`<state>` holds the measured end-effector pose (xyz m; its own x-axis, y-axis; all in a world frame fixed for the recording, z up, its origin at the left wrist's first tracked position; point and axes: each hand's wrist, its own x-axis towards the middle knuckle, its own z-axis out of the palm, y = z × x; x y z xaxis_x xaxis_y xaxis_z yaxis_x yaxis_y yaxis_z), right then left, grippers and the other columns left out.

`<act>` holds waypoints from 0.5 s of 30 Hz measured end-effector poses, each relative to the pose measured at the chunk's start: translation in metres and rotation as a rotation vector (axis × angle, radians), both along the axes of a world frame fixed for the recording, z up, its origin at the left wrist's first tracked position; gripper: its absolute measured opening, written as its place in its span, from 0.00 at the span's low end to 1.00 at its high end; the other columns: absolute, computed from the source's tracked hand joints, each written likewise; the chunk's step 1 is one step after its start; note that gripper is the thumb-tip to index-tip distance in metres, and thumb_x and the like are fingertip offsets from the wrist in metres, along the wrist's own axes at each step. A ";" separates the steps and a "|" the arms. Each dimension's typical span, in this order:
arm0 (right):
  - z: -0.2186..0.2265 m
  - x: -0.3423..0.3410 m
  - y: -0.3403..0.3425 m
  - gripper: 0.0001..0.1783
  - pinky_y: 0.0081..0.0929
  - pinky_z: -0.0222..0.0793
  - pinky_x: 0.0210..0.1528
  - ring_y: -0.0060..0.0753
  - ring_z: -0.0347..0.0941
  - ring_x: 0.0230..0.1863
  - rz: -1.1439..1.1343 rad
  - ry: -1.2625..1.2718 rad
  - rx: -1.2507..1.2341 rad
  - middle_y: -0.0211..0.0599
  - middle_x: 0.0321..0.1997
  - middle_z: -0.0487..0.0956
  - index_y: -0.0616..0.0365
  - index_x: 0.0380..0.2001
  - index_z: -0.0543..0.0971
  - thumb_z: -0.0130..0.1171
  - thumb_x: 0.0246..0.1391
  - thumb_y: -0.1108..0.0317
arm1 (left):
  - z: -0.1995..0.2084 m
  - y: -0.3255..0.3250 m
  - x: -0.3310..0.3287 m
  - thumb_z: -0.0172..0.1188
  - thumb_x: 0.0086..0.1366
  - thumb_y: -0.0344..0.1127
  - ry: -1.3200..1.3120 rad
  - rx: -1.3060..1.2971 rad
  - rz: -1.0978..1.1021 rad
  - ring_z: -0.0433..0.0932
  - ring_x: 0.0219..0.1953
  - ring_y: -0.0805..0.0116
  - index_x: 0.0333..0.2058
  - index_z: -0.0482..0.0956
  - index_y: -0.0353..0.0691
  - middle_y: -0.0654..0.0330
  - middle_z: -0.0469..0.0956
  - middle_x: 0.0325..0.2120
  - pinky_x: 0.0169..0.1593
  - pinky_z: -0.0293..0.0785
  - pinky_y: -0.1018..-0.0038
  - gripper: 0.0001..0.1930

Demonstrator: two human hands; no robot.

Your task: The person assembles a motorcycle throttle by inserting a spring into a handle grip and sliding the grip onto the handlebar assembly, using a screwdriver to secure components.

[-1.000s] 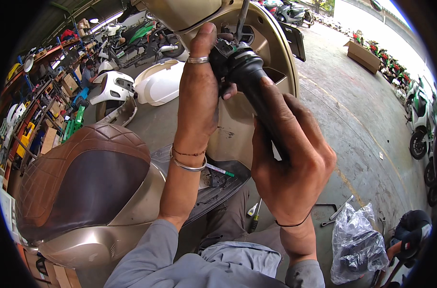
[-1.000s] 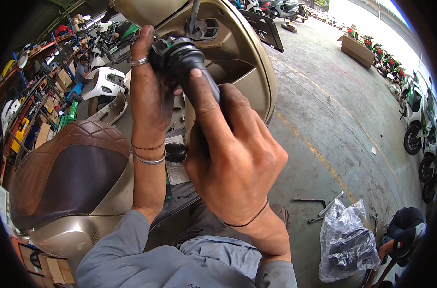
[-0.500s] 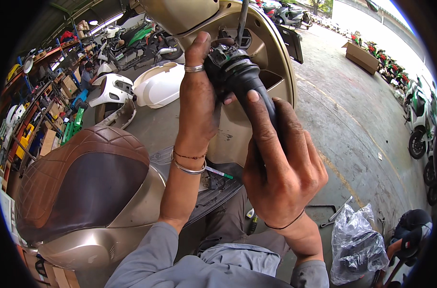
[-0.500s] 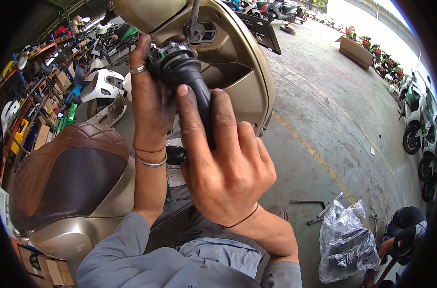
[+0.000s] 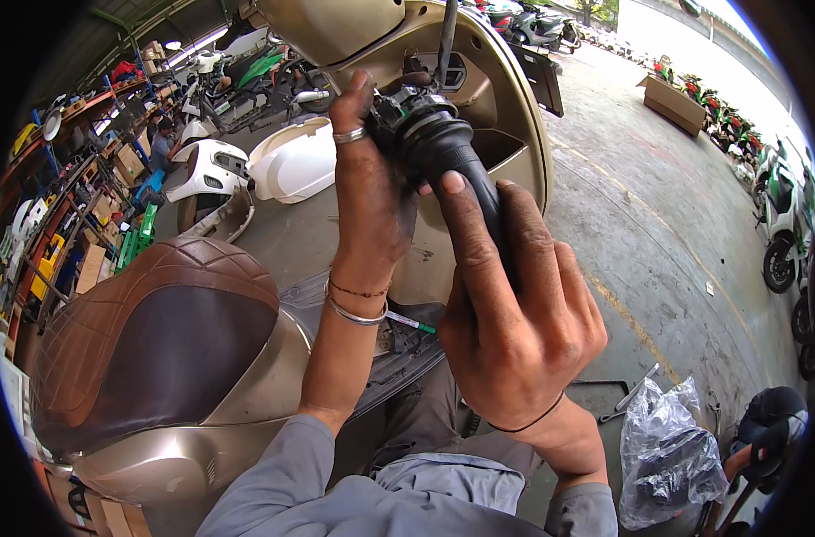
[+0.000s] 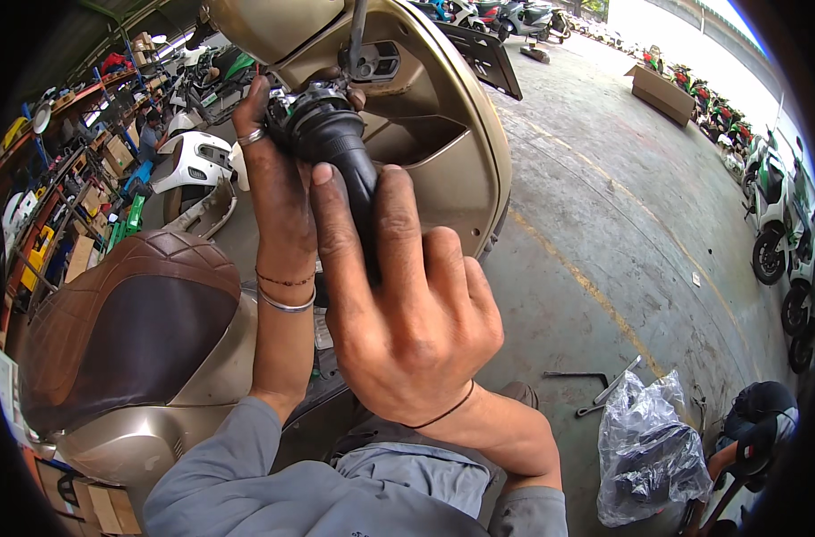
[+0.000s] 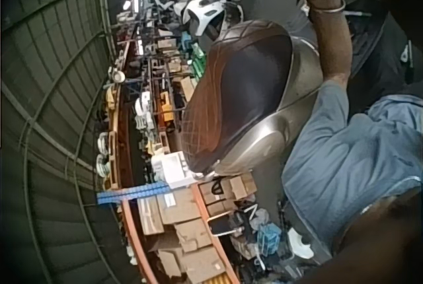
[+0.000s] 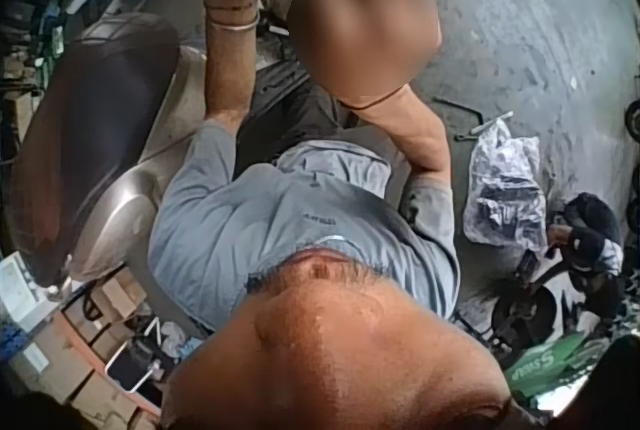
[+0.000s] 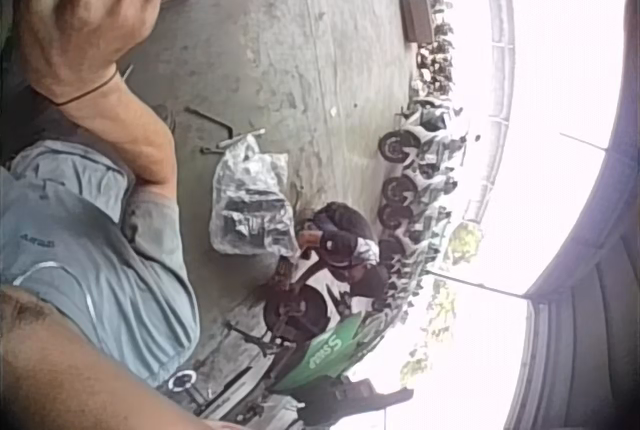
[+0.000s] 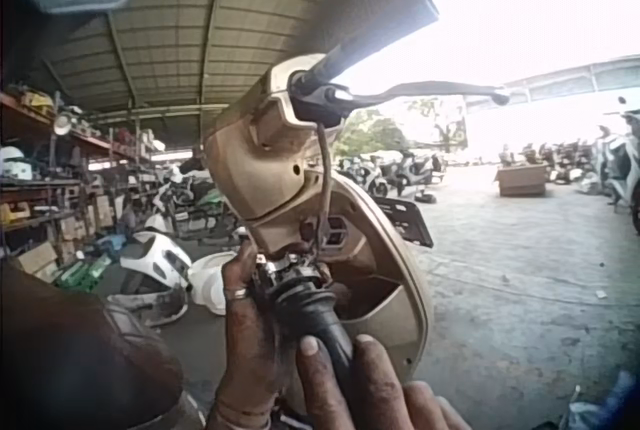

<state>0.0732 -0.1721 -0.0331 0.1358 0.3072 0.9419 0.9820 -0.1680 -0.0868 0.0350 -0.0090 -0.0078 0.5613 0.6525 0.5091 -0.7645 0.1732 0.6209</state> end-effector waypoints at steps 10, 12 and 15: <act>0.005 -0.007 0.002 0.35 0.27 0.74 0.30 0.34 0.76 0.29 -0.003 -0.004 -0.015 0.43 0.45 0.80 0.47 0.52 0.82 0.59 0.33 0.79 | -0.001 0.004 0.005 0.46 0.63 0.67 -0.052 -0.232 -0.163 0.79 0.27 0.60 0.49 0.68 0.30 0.50 0.77 0.31 0.29 0.80 0.70 0.39; 0.004 -0.008 0.004 0.35 0.27 0.73 0.29 0.33 0.74 0.28 -0.016 -0.016 0.013 0.42 0.45 0.80 0.47 0.51 0.82 0.59 0.32 0.79 | -0.002 0.001 0.004 0.46 0.65 0.64 -0.080 -0.177 -0.201 0.79 0.29 0.61 0.47 0.71 0.32 0.51 0.78 0.31 0.34 0.79 0.70 0.34; 0.002 -0.010 0.006 0.35 0.27 0.72 0.28 0.31 0.73 0.27 -0.068 -0.037 0.030 0.41 0.45 0.80 0.46 0.51 0.83 0.60 0.31 0.78 | -0.006 0.004 0.007 0.46 0.68 0.60 -0.122 -0.094 -0.235 0.80 0.32 0.64 0.46 0.75 0.36 0.51 0.80 0.32 0.39 0.80 0.72 0.29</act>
<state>0.0632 -0.1662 -0.0309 0.1202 0.2705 0.9552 0.9711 -0.2319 -0.0566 0.0419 -0.0053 -0.0142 0.6413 0.5590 0.5256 -0.7645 0.4069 0.5000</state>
